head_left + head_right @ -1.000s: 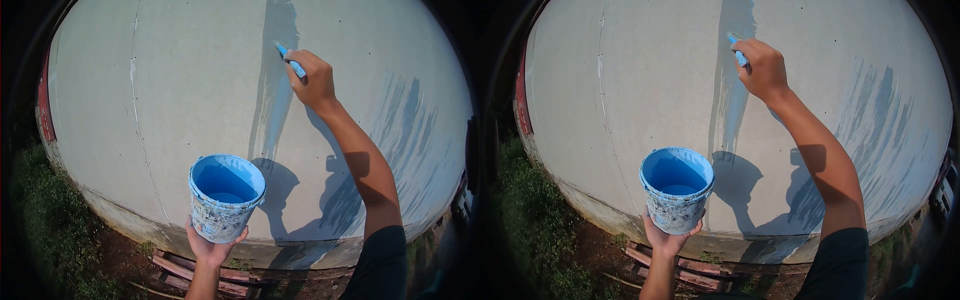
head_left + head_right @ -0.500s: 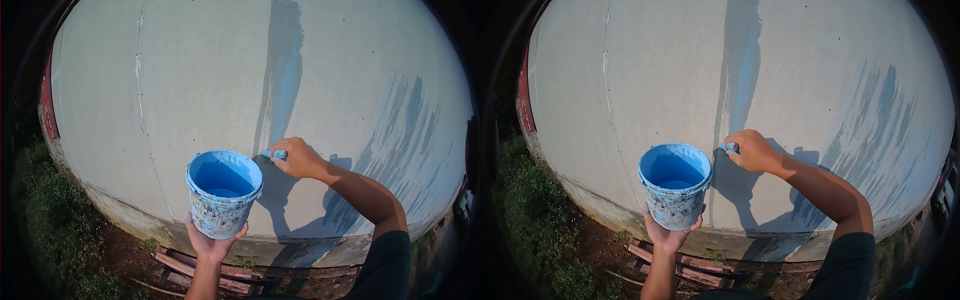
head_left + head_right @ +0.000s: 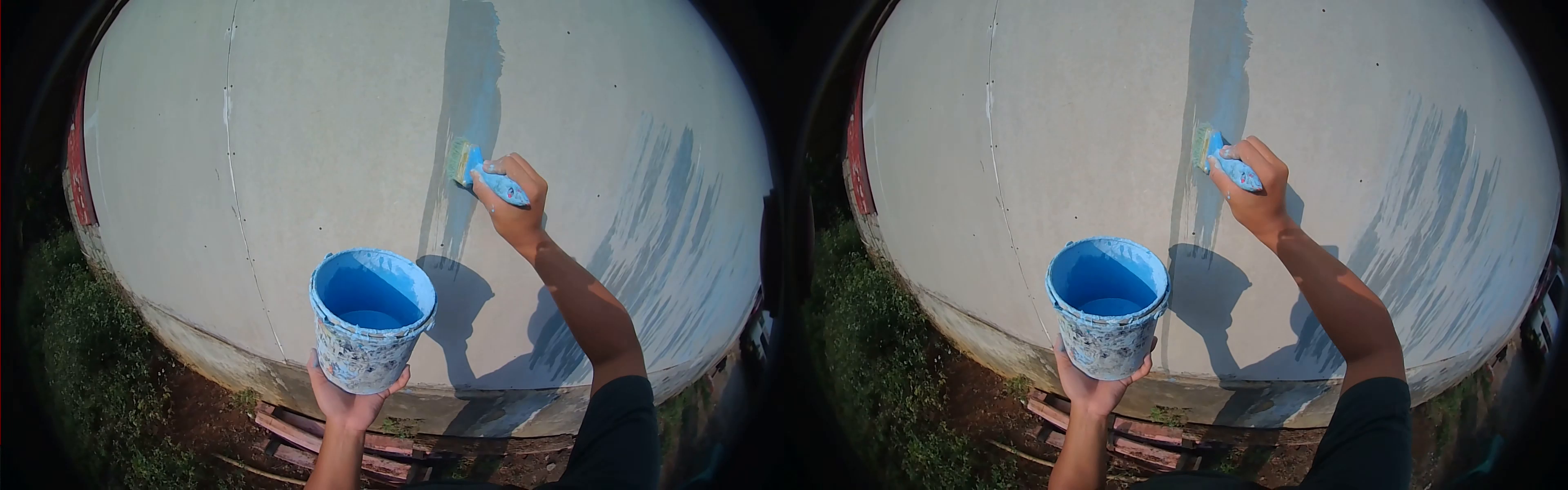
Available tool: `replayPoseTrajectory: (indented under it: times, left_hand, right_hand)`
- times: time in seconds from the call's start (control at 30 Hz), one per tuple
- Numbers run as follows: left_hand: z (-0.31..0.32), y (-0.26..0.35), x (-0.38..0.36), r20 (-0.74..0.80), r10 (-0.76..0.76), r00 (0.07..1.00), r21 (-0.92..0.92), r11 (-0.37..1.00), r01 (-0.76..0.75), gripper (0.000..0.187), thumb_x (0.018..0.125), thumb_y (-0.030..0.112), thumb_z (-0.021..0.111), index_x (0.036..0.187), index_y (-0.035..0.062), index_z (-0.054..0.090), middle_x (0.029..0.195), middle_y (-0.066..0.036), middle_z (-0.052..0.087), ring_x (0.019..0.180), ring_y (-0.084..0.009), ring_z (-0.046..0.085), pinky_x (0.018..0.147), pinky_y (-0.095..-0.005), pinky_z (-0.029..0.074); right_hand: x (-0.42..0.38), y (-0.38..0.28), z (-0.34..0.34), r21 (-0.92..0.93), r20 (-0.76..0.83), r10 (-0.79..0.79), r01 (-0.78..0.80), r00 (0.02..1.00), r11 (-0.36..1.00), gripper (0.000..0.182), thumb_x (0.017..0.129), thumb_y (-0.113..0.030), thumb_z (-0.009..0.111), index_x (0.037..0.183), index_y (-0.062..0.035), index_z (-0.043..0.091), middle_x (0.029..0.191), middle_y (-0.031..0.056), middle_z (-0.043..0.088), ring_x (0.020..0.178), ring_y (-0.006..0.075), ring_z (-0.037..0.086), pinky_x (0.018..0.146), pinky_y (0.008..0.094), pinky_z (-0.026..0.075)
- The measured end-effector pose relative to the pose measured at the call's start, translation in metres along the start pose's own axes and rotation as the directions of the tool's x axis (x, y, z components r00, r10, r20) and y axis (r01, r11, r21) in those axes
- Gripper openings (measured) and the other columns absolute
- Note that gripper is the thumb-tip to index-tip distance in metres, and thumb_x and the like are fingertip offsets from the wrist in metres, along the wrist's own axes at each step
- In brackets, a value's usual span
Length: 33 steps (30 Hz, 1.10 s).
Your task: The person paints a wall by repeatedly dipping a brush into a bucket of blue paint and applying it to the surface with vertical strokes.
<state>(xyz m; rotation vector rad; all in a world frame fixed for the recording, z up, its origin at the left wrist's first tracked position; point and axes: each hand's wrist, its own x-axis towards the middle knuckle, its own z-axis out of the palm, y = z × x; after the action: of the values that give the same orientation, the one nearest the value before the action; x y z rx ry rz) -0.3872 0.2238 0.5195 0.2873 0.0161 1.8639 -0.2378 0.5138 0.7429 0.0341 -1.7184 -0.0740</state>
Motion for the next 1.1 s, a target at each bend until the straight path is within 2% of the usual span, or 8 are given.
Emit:
replayPoseTrajectory:
  times: [0.1,0.37,0.43,0.53,0.63,0.7,0.83,1.1]
  left_hand:
    - [-0.006,0.002,0.003,0.031,-0.009,0.999,0.021,1.000,0.009,0.101,0.099,0.078,0.044,0.174,0.0128,0.023,0.171,-0.032,0.031,0.148,-0.0583,0.043,0.110,-0.0730,0.048]
    - [-0.009,0.001,0.007,0.049,-0.039,0.998,-0.024,0.999,0.040,0.101,0.099,0.077,0.048,0.174,0.0152,0.023,0.172,-0.030,0.031,0.150,-0.0577,0.042,0.111,-0.0735,0.048]
    - [-0.013,0.001,0.013,0.063,-0.036,0.997,-0.054,0.998,0.039,0.100,0.099,0.077,0.050,0.174,0.0159,0.023,0.172,-0.029,0.031,0.150,-0.0570,0.042,0.111,-0.0739,0.048]
    - [-0.027,0.006,0.024,0.204,-0.041,0.978,-0.098,0.993,0.062,0.091,0.101,0.077,0.040,0.170,0.0167,0.036,0.172,-0.019,0.038,0.150,-0.0493,0.047,0.106,-0.0761,0.049]
    - [-0.027,0.004,0.025,0.142,0.015,0.990,0.005,1.000,-0.016,0.084,0.104,0.071,0.042,0.165,0.0124,0.044,0.166,-0.018,0.048,0.149,-0.0429,0.050,0.113,-0.0672,0.050]
    - [-0.039,-0.002,0.028,0.054,0.087,0.995,-0.008,0.996,-0.087,0.080,0.106,0.067,0.042,0.162,0.0100,0.048,0.163,-0.017,0.052,0.148,-0.0395,0.053,0.115,-0.0618,0.051]
    - [-0.078,-0.001,0.028,0.078,0.214,0.974,0.055,0.974,-0.219,0.073,0.110,0.060,0.041,0.158,0.0051,0.053,0.157,-0.017,0.059,0.143,-0.0340,0.059,0.118,-0.0520,0.051]
    - [-0.057,0.009,0.009,0.109,0.272,0.956,0.199,0.936,-0.289,0.069,0.112,0.059,0.041,0.157,0.0081,0.055,0.156,-0.016,0.061,0.138,-0.0345,0.061,0.118,-0.0503,0.050]
  right_hand:
    - [-0.040,0.003,0.004,0.031,0.171,-0.015,0.010,0.985,0.999,0.018,0.084,0.000,0.087,0.092,0.0031,0.072,0.085,0.0148,0.069,0.073,0.0262,0.069,0.067,0.0343,0.053]
    - [0.081,-0.022,-0.021,-0.087,0.043,0.257,-0.252,0.966,0.964,0.014,0.093,-0.009,0.084,0.094,0.0002,0.074,0.090,0.0112,0.075,0.079,0.0175,0.071,0.073,0.0316,0.057]
    - [0.081,-0.045,-0.023,0.243,0.259,0.369,-0.430,0.893,0.869,0.017,0.094,-0.014,0.086,0.097,-0.0020,0.074,0.092,0.0103,0.077,0.082,0.0174,0.075,0.075,0.0313,0.060]
    - [0.064,-0.092,-0.031,0.321,0.535,0.378,-0.595,0.756,0.737,0.020,0.094,-0.017,0.088,0.099,-0.0036,0.074,0.092,0.0096,0.078,0.085,0.0186,0.077,0.075,0.0328,0.062]
    - [0.028,-0.123,-0.031,0.346,0.635,0.317,-0.626,0.705,0.699,0.020,0.093,-0.016,0.088,0.097,-0.0026,0.073,0.092,0.0094,0.078,0.085,0.0180,0.077,0.076,0.0322,0.061]
    - [0.007,-0.138,-0.030,0.160,0.760,0.361,-0.694,0.540,0.702,0.021,0.090,-0.011,0.089,0.098,-0.0023,0.071,0.093,0.0116,0.076,0.086,0.0173,0.077,0.076,0.0327,0.061]
    - [-0.035,-0.139,-0.015,0.128,0.803,0.309,-0.654,0.510,0.746,0.022,0.087,-0.009,0.088,0.097,-0.0019,0.070,0.092,0.0119,0.075,0.083,0.0196,0.074,0.073,0.0357,0.056]
    - [-0.074,-0.153,0.012,0.271,0.819,0.066,-0.484,0.571,0.832,0.026,0.088,-0.008,0.087,0.100,-0.0027,0.065,0.095,0.0165,0.068,0.078,0.0373,0.066,0.070,0.0433,0.054]
